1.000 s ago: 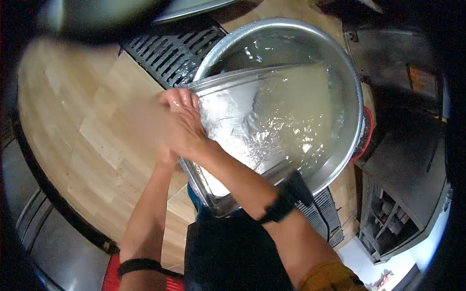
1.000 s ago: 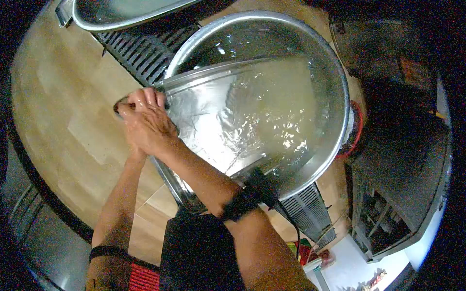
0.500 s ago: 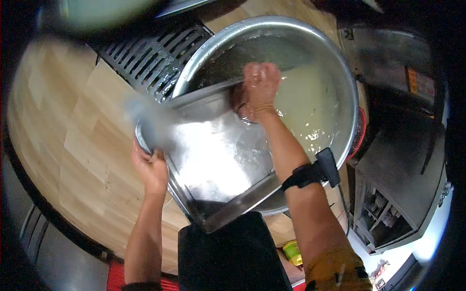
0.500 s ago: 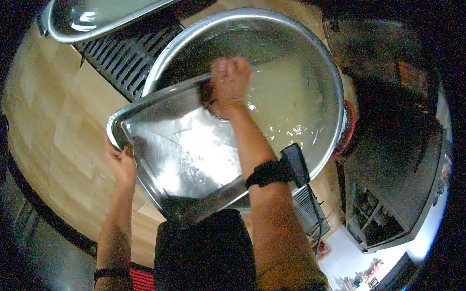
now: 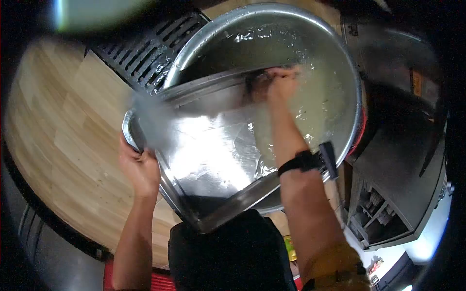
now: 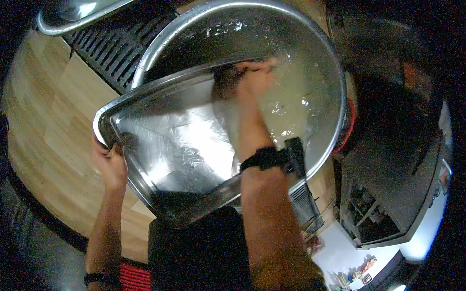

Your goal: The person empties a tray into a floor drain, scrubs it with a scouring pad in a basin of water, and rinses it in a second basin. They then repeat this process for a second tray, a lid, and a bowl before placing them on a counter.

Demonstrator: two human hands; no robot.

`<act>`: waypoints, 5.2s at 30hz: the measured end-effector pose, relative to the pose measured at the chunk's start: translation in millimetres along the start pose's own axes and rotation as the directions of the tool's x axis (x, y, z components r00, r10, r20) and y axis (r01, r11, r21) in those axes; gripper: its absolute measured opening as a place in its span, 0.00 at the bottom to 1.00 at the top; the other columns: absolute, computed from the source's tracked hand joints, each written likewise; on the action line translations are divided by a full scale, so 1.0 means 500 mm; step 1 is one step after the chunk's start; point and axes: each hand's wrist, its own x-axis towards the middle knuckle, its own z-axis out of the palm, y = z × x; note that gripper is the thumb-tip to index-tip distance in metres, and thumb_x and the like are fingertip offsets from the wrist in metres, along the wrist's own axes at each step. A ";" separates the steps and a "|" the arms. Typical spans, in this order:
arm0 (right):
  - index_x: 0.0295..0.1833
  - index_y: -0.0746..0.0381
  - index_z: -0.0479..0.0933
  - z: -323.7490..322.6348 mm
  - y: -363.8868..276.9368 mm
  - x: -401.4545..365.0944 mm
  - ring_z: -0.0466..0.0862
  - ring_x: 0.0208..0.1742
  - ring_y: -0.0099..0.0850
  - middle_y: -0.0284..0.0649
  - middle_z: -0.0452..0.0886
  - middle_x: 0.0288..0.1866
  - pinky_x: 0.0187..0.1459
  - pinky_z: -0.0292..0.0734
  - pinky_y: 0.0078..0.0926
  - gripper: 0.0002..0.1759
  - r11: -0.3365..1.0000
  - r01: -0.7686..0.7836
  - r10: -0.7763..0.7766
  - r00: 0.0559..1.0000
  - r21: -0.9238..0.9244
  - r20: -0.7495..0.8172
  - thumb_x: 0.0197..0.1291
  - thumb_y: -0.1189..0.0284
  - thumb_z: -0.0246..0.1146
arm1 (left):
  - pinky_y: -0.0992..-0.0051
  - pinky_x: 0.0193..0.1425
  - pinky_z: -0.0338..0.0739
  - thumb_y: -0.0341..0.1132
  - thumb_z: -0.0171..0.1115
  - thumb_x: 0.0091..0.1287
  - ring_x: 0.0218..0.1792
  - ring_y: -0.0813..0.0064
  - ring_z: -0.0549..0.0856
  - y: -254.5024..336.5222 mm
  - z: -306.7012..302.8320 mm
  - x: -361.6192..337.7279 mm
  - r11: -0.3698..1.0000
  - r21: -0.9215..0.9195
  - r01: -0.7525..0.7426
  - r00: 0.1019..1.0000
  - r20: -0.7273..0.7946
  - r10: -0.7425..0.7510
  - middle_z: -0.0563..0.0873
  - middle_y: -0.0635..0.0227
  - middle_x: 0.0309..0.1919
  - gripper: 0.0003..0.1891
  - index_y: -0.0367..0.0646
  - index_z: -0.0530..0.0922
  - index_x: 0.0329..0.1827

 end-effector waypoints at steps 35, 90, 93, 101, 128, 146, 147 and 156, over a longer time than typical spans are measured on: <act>0.32 0.61 0.70 -0.391 -0.452 -0.282 0.80 0.20 0.41 0.48 0.76 0.19 0.24 0.77 0.36 0.12 0.858 -0.508 0.392 0.561 -0.071 0.730 0.47 0.66 0.64 | 0.73 0.58 0.68 0.24 0.56 0.57 0.53 0.69 0.74 0.351 -0.106 -0.529 0.946 -0.322 0.042 0.988 0.151 0.008 0.74 0.52 0.53 0.37 0.32 0.49 0.70; 0.38 0.59 0.75 -0.576 -0.174 -0.495 0.71 0.48 0.39 0.39 0.72 0.41 0.57 0.58 0.49 0.19 0.733 0.644 -0.420 0.177 0.218 0.890 0.40 0.60 0.65 | 0.79 0.53 0.67 0.19 0.45 0.47 0.49 0.77 0.72 0.135 -0.130 -0.320 0.902 -0.279 0.331 0.935 0.230 -0.272 0.71 0.69 0.53 0.38 0.43 0.57 0.69; 0.39 0.60 0.74 -0.532 -0.085 -0.449 0.70 0.49 0.40 0.40 0.71 0.43 0.57 0.55 0.51 0.20 0.673 0.727 -0.397 0.204 0.133 0.895 0.39 0.62 0.66 | 0.83 0.43 0.69 0.20 0.46 0.48 0.40 0.81 0.74 0.071 -0.098 -0.293 0.900 -0.317 0.298 0.954 0.133 -0.268 0.75 0.71 0.42 0.30 0.43 0.67 0.60; 0.51 0.58 0.73 -0.458 0.162 -0.269 0.70 0.57 0.44 0.47 0.74 0.52 0.55 0.62 0.53 0.22 0.505 0.658 0.400 0.395 -0.559 0.827 0.52 0.61 0.61 | 0.78 0.34 0.73 0.27 0.48 0.51 0.28 0.77 0.75 -0.095 -0.071 -0.157 0.888 -0.226 0.402 0.908 0.226 -0.353 0.74 0.71 0.26 0.15 0.40 0.72 0.43; 0.38 0.53 0.79 -0.354 -0.109 -0.466 0.73 0.49 0.39 0.38 0.79 0.40 0.53 0.62 0.35 0.08 0.728 0.662 -0.219 0.467 -0.175 0.857 0.50 0.71 0.58 | 0.68 0.37 0.68 0.60 0.40 0.69 0.31 0.73 0.70 -0.115 -0.064 -0.157 0.976 -0.085 0.201 0.953 0.249 -0.175 0.75 0.64 0.27 0.33 0.31 0.74 0.38; 0.54 0.58 0.66 0.056 -0.323 -0.326 0.67 0.54 0.52 0.51 0.67 0.53 0.55 0.62 0.51 0.19 0.686 0.727 -0.631 0.603 -0.012 0.488 0.56 0.68 0.51 | 0.67 0.27 0.62 0.46 0.42 0.72 0.22 0.70 0.66 -0.115 -0.060 -0.176 0.997 -0.036 0.065 0.970 0.235 -0.055 0.66 0.62 0.18 0.22 0.35 0.69 0.29; 0.55 0.58 0.66 0.051 -0.316 -0.285 0.67 0.56 0.51 0.51 0.66 0.55 0.57 0.62 0.51 0.19 0.685 0.724 -0.580 0.605 -0.075 0.546 0.58 0.67 0.51 | 0.68 0.27 0.62 0.46 0.42 0.73 0.22 0.72 0.66 -0.113 -0.059 -0.177 0.996 -0.050 0.079 0.966 0.252 -0.064 0.66 0.64 0.18 0.21 0.35 0.69 0.29; 0.68 0.60 0.54 -0.156 0.027 -0.185 0.62 0.65 0.49 0.51 0.65 0.62 0.63 0.57 0.47 0.30 0.730 0.282 -0.137 0.953 -0.623 0.271 0.61 0.68 0.51 | 0.72 0.26 0.59 0.44 0.41 0.73 0.22 0.77 0.63 -0.112 -0.063 -0.174 0.994 -0.106 0.039 0.959 0.284 -0.008 0.63 0.70 0.18 0.21 0.35 0.68 0.28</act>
